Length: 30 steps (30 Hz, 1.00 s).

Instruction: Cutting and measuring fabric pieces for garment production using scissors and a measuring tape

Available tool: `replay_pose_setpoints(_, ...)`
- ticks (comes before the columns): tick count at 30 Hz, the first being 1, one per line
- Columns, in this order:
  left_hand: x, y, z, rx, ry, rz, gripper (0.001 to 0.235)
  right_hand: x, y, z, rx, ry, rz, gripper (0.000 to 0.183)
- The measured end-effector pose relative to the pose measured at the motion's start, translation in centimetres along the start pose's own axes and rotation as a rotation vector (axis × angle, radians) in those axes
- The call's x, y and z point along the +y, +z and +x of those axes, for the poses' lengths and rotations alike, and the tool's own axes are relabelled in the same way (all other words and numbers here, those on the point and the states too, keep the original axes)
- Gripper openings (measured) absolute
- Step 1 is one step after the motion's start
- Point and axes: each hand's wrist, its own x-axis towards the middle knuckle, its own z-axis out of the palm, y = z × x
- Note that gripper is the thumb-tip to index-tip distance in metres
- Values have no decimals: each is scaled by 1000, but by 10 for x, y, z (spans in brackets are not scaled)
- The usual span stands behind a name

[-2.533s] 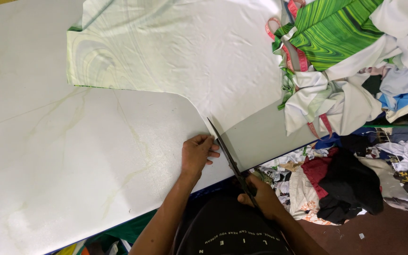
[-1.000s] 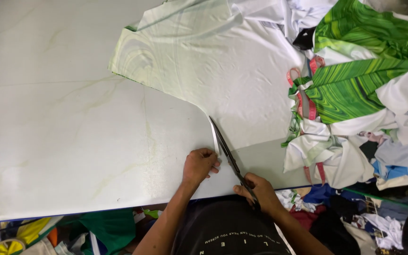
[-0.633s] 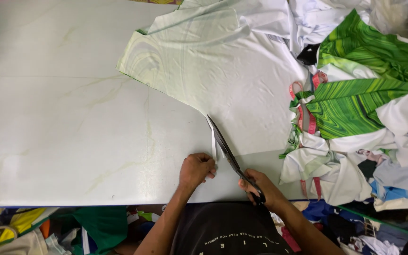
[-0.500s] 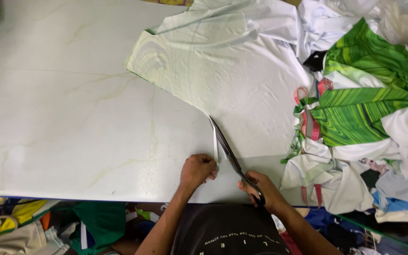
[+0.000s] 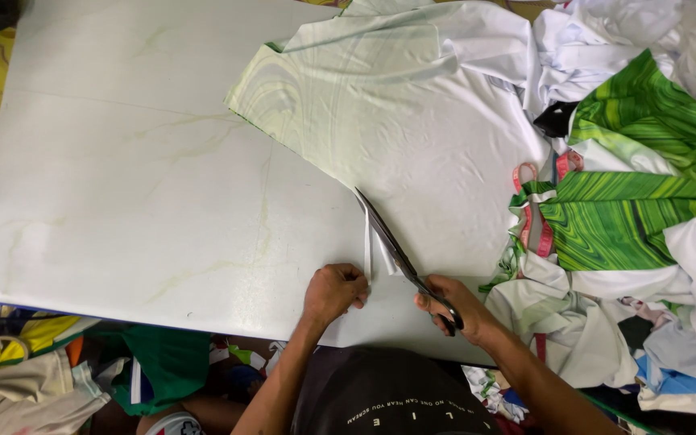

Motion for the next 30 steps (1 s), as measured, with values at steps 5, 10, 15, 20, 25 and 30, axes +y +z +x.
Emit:
replay_pose_setpoints(5,-4,1,2,0,1,1,24,-4,-4,1,27,31,-41,44)
replay_pose_setpoints(10,-3,1,1,16,14,13,21,1,-9,11,80,14,-267,45)
replay_pose_setpoints(15,-5,2,3,7,29,35,20,1,-15,13,80,-3,-314,45)
replay_pose_setpoints(20,-16,4,8,13,44,87,19,-3,-17,13,37,56,-241,46)
replay_pose_setpoints(25,-14,3,5,17,60,71,20,-4,-16,14,38,36,-200,42)
replay_pose_setpoints(30,-28,4,19,-5,97,157,20,9,-22,23,58,-22,-264,40)
